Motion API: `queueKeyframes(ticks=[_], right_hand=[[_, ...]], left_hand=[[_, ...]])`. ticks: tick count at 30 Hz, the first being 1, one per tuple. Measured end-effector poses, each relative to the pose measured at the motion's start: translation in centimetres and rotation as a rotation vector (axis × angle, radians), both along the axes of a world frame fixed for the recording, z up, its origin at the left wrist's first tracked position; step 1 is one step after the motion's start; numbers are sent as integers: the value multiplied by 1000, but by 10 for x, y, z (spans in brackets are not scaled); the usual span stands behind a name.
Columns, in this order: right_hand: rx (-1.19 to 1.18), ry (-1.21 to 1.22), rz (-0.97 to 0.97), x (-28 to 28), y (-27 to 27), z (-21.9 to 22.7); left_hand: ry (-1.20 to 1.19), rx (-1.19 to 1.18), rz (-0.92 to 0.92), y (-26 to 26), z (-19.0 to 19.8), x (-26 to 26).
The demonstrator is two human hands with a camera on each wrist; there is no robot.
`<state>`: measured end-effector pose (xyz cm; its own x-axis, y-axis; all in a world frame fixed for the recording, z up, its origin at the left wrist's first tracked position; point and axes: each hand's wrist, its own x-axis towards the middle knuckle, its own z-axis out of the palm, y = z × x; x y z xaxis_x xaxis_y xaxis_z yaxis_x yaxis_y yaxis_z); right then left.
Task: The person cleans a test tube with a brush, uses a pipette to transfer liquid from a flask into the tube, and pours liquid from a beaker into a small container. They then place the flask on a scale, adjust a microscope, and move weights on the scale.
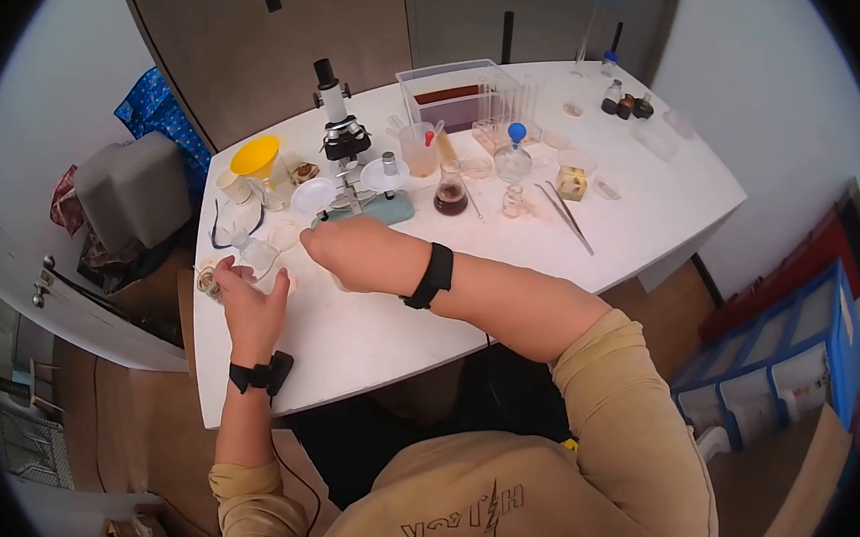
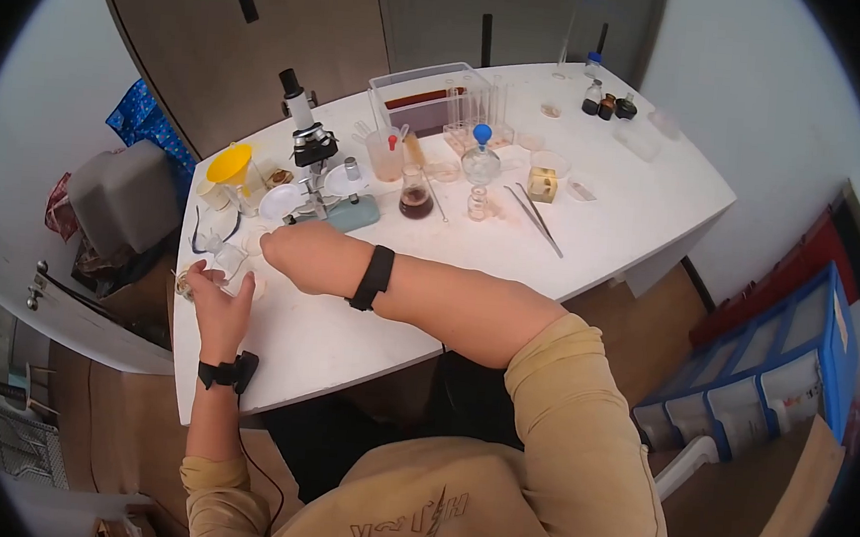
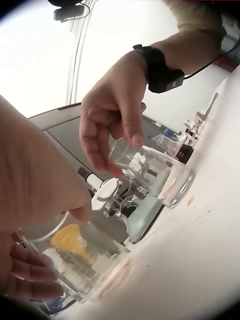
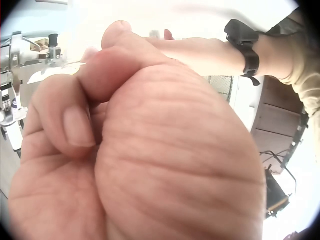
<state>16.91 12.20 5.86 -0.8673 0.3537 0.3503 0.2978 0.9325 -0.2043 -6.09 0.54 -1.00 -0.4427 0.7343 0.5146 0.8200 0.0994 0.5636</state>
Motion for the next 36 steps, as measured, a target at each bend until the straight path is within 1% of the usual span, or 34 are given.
queueKeyframes(ticks=[1,3,5,7,8,10,13,16,20,23,25,26,28,29,30,31,32,34,35,36], right_hand=[[14,10,4,6,1,-2],[26,31,-9,20,6,-5],[39,49,-11,32,10,-7],[73,57,-11,45,14,-7],[74,58,-15,48,18,-11],[103,67,-39,56,27,-18],[92,-5,-74,74,20,2],[79,14,-74,77,22,-2],[47,42,-75,85,27,-9],[-21,74,-50,90,33,-19],[-171,234,-13,104,31,-24],[-173,226,-11,113,29,-22],[-244,342,-83,136,28,-13],[-58,462,-113,147,40,-23],[-178,498,-251,162,34,-13],[-254,521,-334,176,38,-11],[-76,529,-440,189,48,-21],[30,382,-635,218,57,-29],[32,367,-633,227,56,-29],[-40,344,-693,234,55,-29]], left_hand=[[4,-7,-15,-2,-3,5],[-69,-7,-118,-6,2,19],[-112,-35,-151,-10,10,38],[-221,-74,-225,-11,18,55],[-219,-74,-229,-8,16,58],[-172,-56,-307,1,10,67],[-162,-69,-363,16,9,82],[-159,-69,-432,31,8,93],[-120,-105,-442,38,15,102],[-117,-123,-461,44,13,92],[-73,-83,-546,48,8,83],[-81,-82,-543,48,7,82],[-94,-91,-576,49,8,78],[-106,-86,-569,50,6,75],[-91,-75,-590,51,4,71],[-77,-63,-611,51,2,69],[-93,-57,-604,52,2,67],[-132,-90,-636,52,4,64],[-147,-87,-634,52,4,63],[-158,-104,-641,52,5,61]])
